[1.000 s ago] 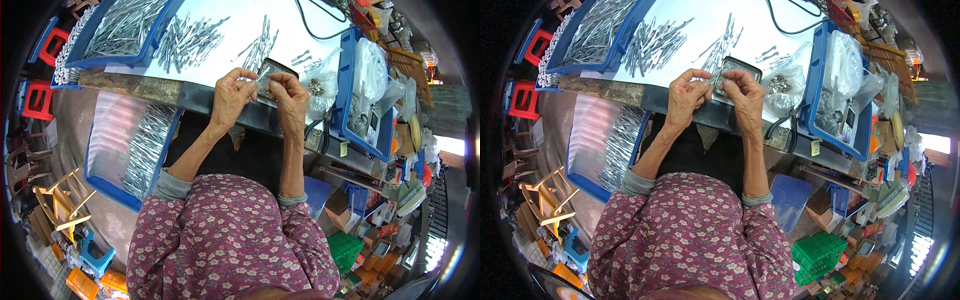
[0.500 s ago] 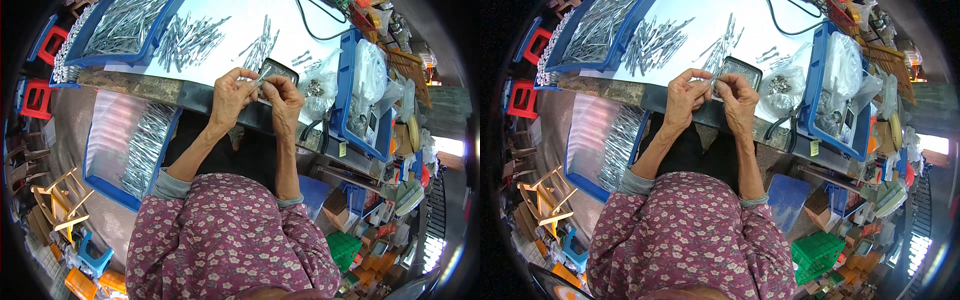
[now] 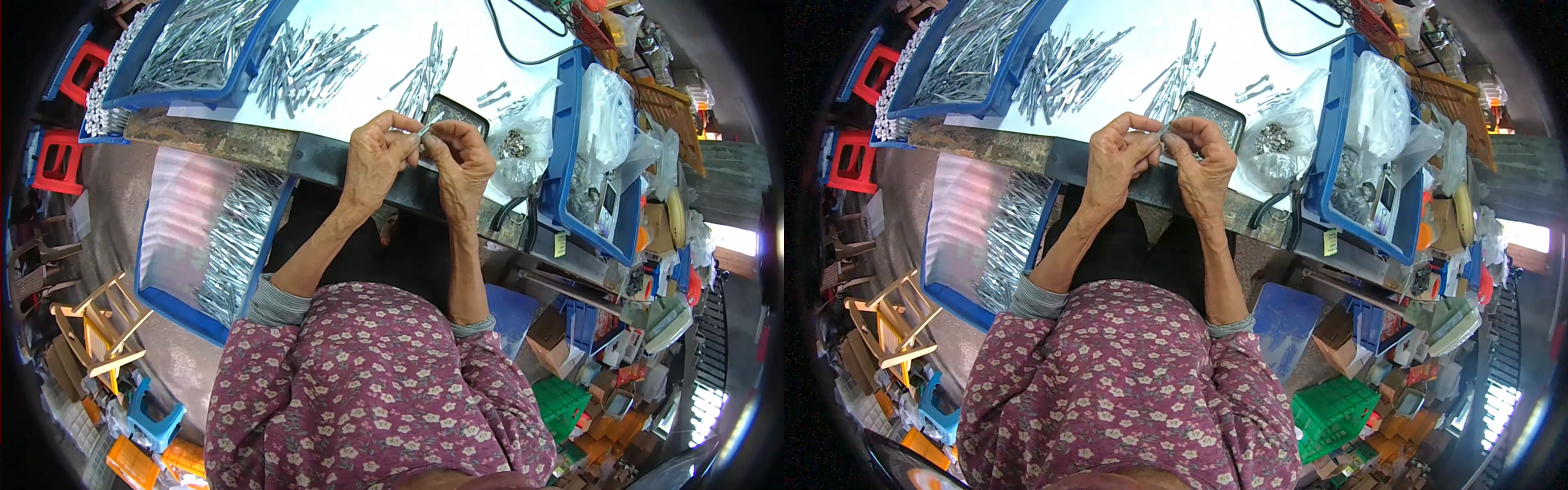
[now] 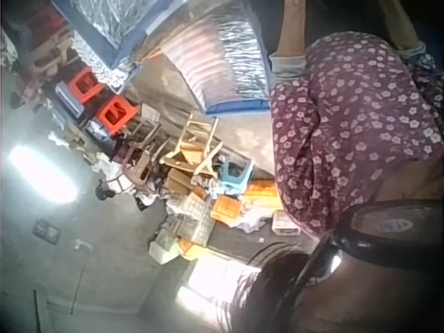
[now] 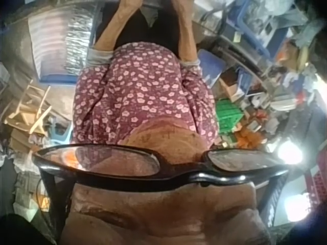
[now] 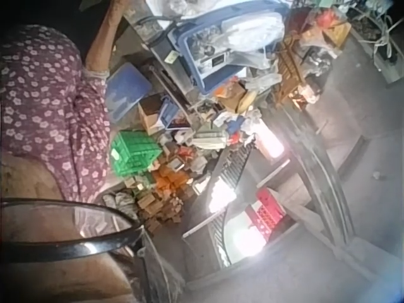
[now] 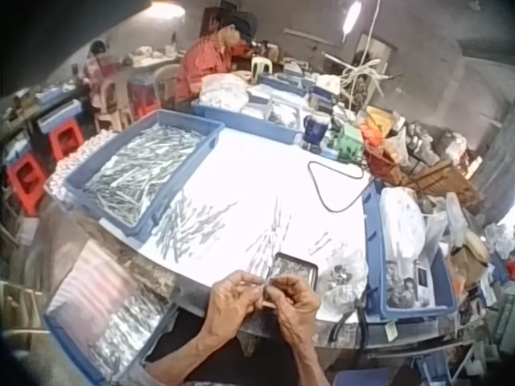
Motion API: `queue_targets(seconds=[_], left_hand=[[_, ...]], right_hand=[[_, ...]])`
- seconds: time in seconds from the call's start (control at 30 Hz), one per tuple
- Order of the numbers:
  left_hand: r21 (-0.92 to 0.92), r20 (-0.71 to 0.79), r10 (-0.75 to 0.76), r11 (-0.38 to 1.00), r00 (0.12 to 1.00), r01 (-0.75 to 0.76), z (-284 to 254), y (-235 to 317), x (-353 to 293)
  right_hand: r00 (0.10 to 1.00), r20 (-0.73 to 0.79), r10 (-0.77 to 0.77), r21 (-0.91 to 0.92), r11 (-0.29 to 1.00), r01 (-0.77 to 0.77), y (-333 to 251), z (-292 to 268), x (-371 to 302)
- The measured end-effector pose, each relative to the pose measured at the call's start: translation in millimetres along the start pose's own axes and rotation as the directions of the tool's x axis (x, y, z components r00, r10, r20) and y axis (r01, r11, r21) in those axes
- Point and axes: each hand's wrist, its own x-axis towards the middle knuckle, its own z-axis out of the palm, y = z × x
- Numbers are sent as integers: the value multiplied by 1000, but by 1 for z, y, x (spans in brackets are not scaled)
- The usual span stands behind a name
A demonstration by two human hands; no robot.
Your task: The worker is manually assembling small metal pins or rods into component housings at a manufacturing workbench.
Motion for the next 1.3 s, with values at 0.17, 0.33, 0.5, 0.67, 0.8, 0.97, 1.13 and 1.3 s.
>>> queue_targets(seconds=[0.17,0.33,0.5,0.67,0.8,0.97,1.13,1.3], left_hand=[[-53,31,-16,998,999,18,-3,1,-1],[-80,121,-88,992,989,98,-8,5,-1],[-14,114,-55,998,992,57,-3,9,-2],[211,-39,139,969,990,-128,11,-1,-4],[297,-70,173,944,983,-145,12,-9,-5],[-37,43,-67,997,997,68,5,8,-2],[-38,67,-62,997,996,65,4,4,-3],[335,-47,113,938,992,-91,12,-5,-7]], right_hand=[[998,15,-61,-58,996,62,-3,-1,0],[998,70,7,91,996,-13,-7,-10,5],[983,152,104,310,939,-147,-2,-16,11],[996,59,71,251,964,-84,0,-9,9],[999,28,26,141,990,-29,0,-1,5],[993,56,102,227,967,-112,0,-8,7],[984,144,106,285,948,-144,6,-16,13],[988,111,108,261,956,-134,7,-13,11]])
